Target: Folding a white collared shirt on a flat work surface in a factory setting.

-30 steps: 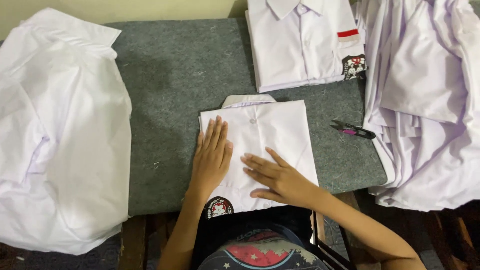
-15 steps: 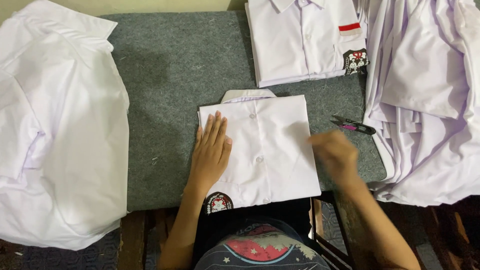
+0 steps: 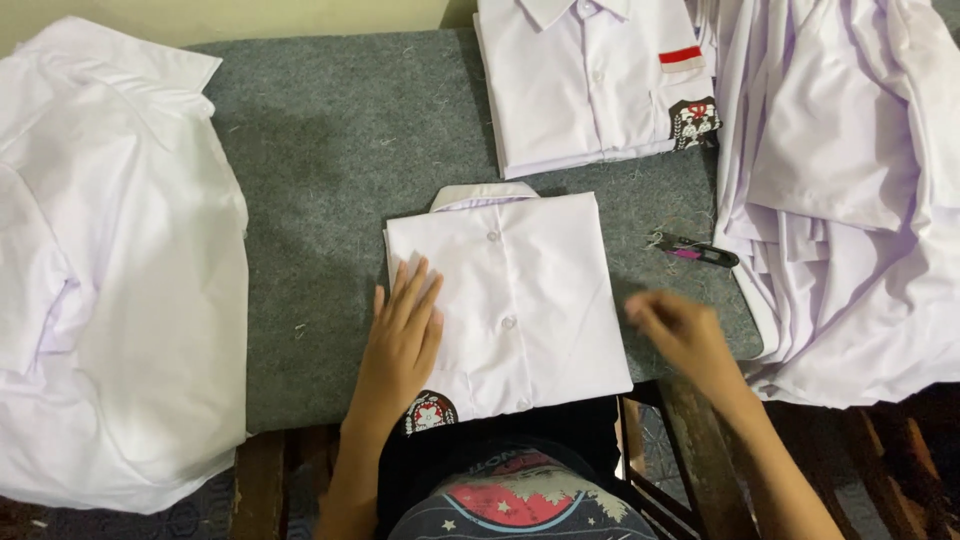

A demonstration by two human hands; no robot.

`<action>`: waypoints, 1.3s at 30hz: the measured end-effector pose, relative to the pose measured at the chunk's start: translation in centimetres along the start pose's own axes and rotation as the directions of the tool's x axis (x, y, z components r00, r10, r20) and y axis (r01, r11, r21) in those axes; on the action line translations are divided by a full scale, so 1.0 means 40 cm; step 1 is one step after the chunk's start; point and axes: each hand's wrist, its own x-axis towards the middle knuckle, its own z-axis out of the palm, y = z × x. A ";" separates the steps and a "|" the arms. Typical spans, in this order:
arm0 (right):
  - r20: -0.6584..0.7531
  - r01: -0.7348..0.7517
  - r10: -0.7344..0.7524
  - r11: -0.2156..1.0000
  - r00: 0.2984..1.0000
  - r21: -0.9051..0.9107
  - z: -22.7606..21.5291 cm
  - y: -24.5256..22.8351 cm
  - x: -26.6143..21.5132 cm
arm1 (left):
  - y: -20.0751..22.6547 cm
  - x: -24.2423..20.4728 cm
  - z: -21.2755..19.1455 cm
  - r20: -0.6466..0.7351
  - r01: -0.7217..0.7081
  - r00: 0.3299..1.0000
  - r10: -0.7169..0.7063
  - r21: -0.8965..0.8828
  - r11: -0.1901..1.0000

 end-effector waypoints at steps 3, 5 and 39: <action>0.325 -0.347 0.326 0.938 0.888 0.008 -0.008 0.001 -0.021 | 0.055 -0.042 -0.001 -0.045 -0.111 0.993 0.112 0.023 0.994; 0.357 -0.410 0.374 0.912 0.856 0.028 -0.004 -0.011 -0.032 | 0.080 -0.041 0.014 0.010 -0.110 0.994 0.110 0.033 0.993; 0.429 -0.496 0.403 0.859 0.808 0.127 0.013 0.049 -0.075 | 0.058 -0.056 0.087 0.086 -0.075 0.995 0.055 0.239 0.968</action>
